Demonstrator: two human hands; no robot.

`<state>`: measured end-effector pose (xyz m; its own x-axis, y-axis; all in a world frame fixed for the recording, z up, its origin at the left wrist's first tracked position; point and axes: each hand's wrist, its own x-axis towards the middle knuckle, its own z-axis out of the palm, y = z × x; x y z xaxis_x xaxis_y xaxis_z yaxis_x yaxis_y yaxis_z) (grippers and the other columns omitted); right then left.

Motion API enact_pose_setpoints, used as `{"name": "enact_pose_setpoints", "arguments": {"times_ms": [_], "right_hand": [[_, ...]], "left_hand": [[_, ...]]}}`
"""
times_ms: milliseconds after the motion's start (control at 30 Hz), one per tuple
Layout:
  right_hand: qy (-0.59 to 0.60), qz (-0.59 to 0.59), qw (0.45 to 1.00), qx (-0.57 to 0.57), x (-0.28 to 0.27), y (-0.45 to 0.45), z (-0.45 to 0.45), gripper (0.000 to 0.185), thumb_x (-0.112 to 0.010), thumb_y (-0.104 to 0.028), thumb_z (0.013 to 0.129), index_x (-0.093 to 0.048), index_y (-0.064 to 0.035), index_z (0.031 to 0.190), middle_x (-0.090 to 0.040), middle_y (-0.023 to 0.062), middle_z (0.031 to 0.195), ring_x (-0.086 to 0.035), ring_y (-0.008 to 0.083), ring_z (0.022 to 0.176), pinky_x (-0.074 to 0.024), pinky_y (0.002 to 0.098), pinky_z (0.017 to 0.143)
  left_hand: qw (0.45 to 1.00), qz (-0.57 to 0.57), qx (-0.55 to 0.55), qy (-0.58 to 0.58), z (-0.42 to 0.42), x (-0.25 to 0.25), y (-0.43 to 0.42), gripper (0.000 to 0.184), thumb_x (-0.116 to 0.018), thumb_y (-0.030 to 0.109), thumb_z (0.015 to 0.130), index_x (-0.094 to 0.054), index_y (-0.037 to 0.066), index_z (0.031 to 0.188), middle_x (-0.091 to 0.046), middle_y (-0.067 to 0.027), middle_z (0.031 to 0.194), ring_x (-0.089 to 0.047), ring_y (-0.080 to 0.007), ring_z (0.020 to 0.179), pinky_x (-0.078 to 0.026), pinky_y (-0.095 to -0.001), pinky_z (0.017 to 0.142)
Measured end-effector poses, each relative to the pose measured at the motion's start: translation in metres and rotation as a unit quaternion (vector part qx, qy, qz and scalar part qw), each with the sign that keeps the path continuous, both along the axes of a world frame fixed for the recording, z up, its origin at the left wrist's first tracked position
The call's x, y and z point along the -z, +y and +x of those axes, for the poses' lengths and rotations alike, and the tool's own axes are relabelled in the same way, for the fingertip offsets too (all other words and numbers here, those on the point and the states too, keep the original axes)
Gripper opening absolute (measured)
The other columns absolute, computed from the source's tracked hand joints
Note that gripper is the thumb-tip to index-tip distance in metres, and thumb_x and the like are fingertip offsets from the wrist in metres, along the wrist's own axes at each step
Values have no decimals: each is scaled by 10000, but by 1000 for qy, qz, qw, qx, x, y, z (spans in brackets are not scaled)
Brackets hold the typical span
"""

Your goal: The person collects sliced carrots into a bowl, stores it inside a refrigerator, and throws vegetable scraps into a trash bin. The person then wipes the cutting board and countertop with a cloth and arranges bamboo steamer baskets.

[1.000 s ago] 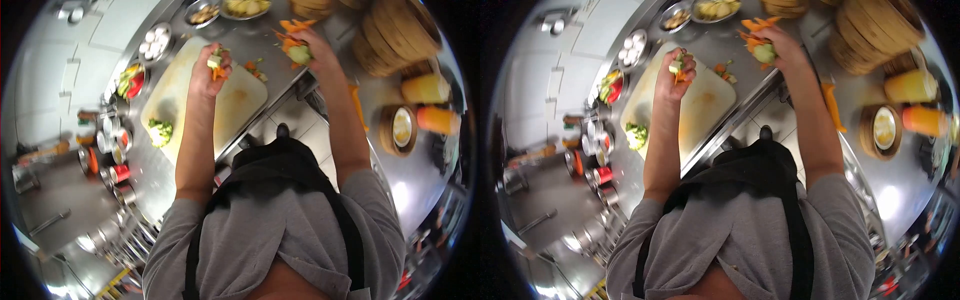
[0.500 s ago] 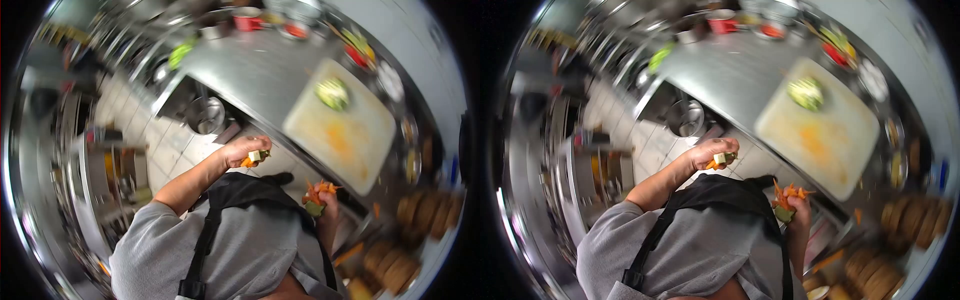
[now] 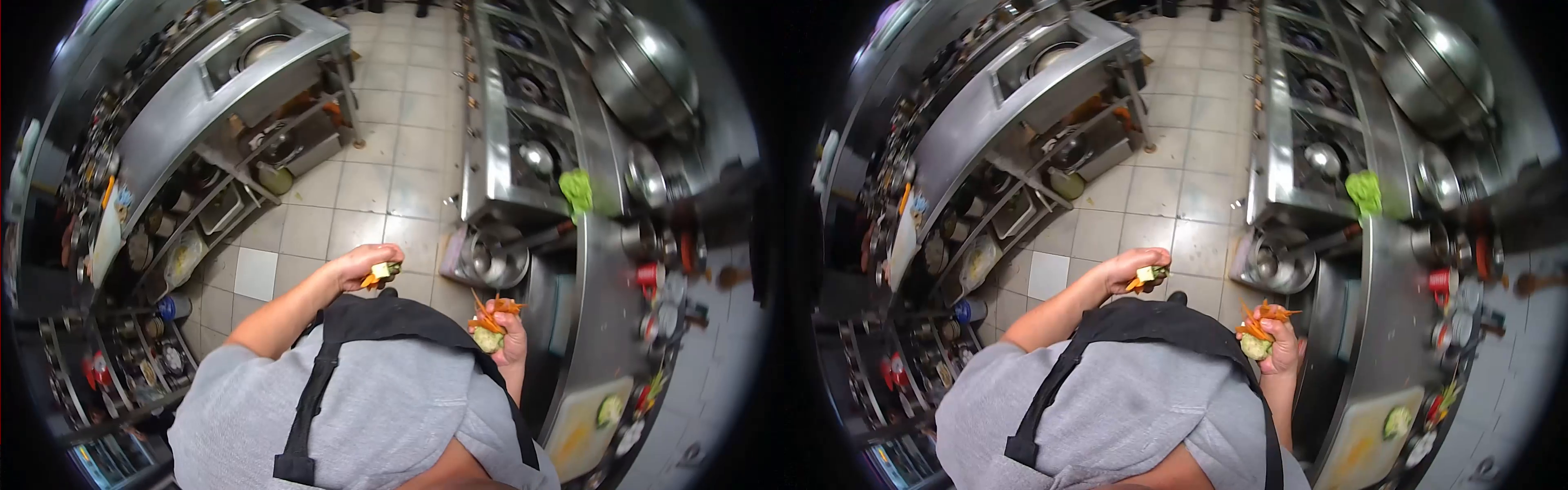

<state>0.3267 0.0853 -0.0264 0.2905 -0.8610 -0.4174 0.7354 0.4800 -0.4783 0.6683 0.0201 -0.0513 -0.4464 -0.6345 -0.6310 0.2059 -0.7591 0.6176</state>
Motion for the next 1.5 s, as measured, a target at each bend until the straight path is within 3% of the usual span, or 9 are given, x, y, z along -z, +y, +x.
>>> {"name": "enact_pose_setpoints", "arguments": {"times_ms": [233, 367, 767, 967, 1133, 1300, 1400, 1433, 1500], "right_hand": [[49, 22, 988, -143, -13, -131, 86, 250, -654, -36, 809, -588, -90, 1045, -610, 98, 971, -658, 268, 876, -612, 501, 679], [47, 31, 986, -159, 1, -208, 105, 272, -663, -7, 789, -583, -90, 1036, -614, 119, 966, -681, 284, 860, -637, 520, 663], [3, 13, 990, -140, 19, -465, 103, 268, -656, -60, 820, -580, -85, 1076, -586, 91, 978, -620, 259, 899, -610, 510, 680], [32, -18, 993, -113, 12, -542, 99, 244, -634, -74, 852, -575, -61, 1089, -592, 89, 991, -624, 256, 911, -603, 500, 691], [39, 25, 997, -63, 28, -591, 99, 260, -641, -93, 850, -562, -80, 1097, -588, 84, 1000, -617, 255, 908, -600, 496, 705], [75, 35, 996, -38, 32, -648, 118, 277, -640, -94, 846, -555, -70, 1109, -581, 75, 998, -599, 246, 913, -591, 488, 704], [99, 27, 995, -10, 30, -695, 142, 291, -644, -103, 847, -555, -67, 1121, -583, 76, 1005, -603, 249, 912, -591, 485, 704], [95, 44, 995, -3, 32, -710, 150, 292, -645, -107, 848, -555, -65, 1122, -585, 76, 1008, -605, 247, 912, -592, 483, 704], [121, 51, 991, 9, 12, -742, 177, 289, -645, -110, 847, -554, -54, 1116, -586, 73, 1011, -612, 241, 915, -596, 471, 712]], "left_hand": [[977, 42, -204, 41, 77, 2, -9, 146, -596, 288, 985, -543, 165, 929, -511, 22, 773, -524, -81, 673, -399, -233, 529], [963, 43, -239, 119, 94, 24, -62, 133, -603, 270, 974, -577, 140, 984, -581, 9, 792, -572, -102, 679, -454, -253, 543], [992, -8, -124, 22, 80, -14, -369, 158, -595, 299, 986, -577, 142, 983, -580, -11, 810, -557, -106, 653, -476, -257, 513], [988, 12, -133, 74, 88, -4, -476, 152, -575, 292, 992, -557, 142, 1010, -582, -12, 842, -538, -100, 647, -453, -247, 502], [957, 9, -273, 101, 128, 1, -580, 191, -599, 311, 973, -556, 138, 1042, -576, -17, 818, -533, -110, 620, -429, -261, 462], [893, -83, -429, 108, 247, -10, -722, 165, -617, 330, 949, -573, 179, 1000, -601, 15, 764, -583, -98, 583, -429, -232, 427], [822, -162, -542, 64, 332, -28, -814, 253, -634, 337, 939, -584, 110, 839, -578, -15, 703, -566, -119, 559, -446, -226, 384], [805, -179, -562, 54, 377, -18, -853, 263, -616, 348, 948, -591, 106, 848, -599, -47, 715, -585, -151, 569, -476, -255, 418], [791, -133, -591, -78, 452, -2, -925, 327, -576, 398, 975, -605, 73, 969, -653, -120, 804, -667, -271, 722, -586, -474, 725]]}}
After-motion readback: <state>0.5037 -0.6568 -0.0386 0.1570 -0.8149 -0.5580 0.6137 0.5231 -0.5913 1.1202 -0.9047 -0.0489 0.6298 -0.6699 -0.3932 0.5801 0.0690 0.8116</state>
